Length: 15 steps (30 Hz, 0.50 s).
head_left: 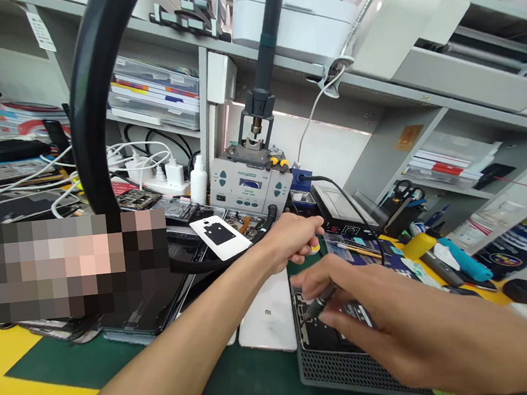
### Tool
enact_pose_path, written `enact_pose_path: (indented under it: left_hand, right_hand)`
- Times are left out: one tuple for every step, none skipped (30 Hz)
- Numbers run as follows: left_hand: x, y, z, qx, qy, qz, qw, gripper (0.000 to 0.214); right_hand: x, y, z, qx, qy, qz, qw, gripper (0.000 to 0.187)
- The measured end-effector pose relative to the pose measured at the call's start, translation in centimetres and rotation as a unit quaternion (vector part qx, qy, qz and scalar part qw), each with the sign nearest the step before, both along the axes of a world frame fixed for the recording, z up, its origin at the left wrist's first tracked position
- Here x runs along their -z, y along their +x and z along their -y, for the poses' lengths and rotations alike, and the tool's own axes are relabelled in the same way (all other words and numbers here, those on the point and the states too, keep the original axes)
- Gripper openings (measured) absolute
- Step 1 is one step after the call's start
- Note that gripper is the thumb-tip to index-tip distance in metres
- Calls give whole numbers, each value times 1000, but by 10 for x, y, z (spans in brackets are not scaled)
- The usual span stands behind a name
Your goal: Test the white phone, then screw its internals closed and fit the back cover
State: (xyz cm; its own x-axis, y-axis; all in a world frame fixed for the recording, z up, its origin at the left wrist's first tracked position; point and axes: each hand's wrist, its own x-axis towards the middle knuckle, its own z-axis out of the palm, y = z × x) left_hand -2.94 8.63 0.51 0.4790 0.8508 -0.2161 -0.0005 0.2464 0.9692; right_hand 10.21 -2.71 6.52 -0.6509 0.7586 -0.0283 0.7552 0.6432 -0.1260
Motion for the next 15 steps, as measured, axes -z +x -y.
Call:
enact_pose_path:
  left_hand:
    - [-1, 0, 0, 1, -1, -1, 1000, 33]
    - [-1, -1, 0, 2, -2, 0, 1000, 34]
    - [-2, -1, 0, 2, -2, 0, 1000, 34]
    - [-2, -1, 0, 2, -1, 0, 1000, 35]
    - [-2, -2, 0, 3, 0, 1, 1000, 35]
    - [-2, -2, 0, 3, 1, 1, 1000, 35]
    - [-2, -2, 0, 4, 2, 1, 1000, 35]
    - [-2, -2, 0, 5, 3, 2, 1000, 35]
    - [-2, -2, 0, 5, 4, 2, 1000, 35]
    - [-2, -3, 0, 5, 6, 3, 1000, 35]
    - [-1, -3, -1, 5, 7, 3, 1000, 35]
    - [-1, -3, -1, 5, 9, 2, 1000, 34]
    - [0, -3, -1, 5, 11, 2, 1000, 34]
    - [0, -3, -2, 5, 12, 2, 1000, 34]
    - [0, -3, -2, 6, 13, 2, 1000, 34]
  right_hand:
    - [0, 0, 0, -2, -2, 2, 1000, 11]
    - [0, 0, 0, 1, 7, 4, 1000, 9]
    - [0, -1, 1, 8, 20, 4, 1000, 8]
    - [0, -1, 1, 12, 27, 4, 1000, 8]
    - [0, -1, 1, 11, 24, 2, 1000, 11]
    - [0, -1, 2, 6, 12, 0, 1000, 13]
    - [0, -1, 2, 2, -3, 3, 1000, 15]
    - [0, -1, 2, 4, -13, 11, 1000, 14]
    - [0, -1, 1, 11, -11, 19, 1000, 10]
    - [1, -1, 1, 22, 0, 24, 999, 6]
    - [1, -2, 0, 34, 9, 25, 999, 5]
    - [1, -2, -1, 40, 11, 18, 999, 7]
    - [2, -2, -1, 37, -4, 5, 999, 11]
    - [2, -3, -2, 31, -27, -7, 999, 15]
    - [2, -3, -2, 25, -45, -15, 999, 17]
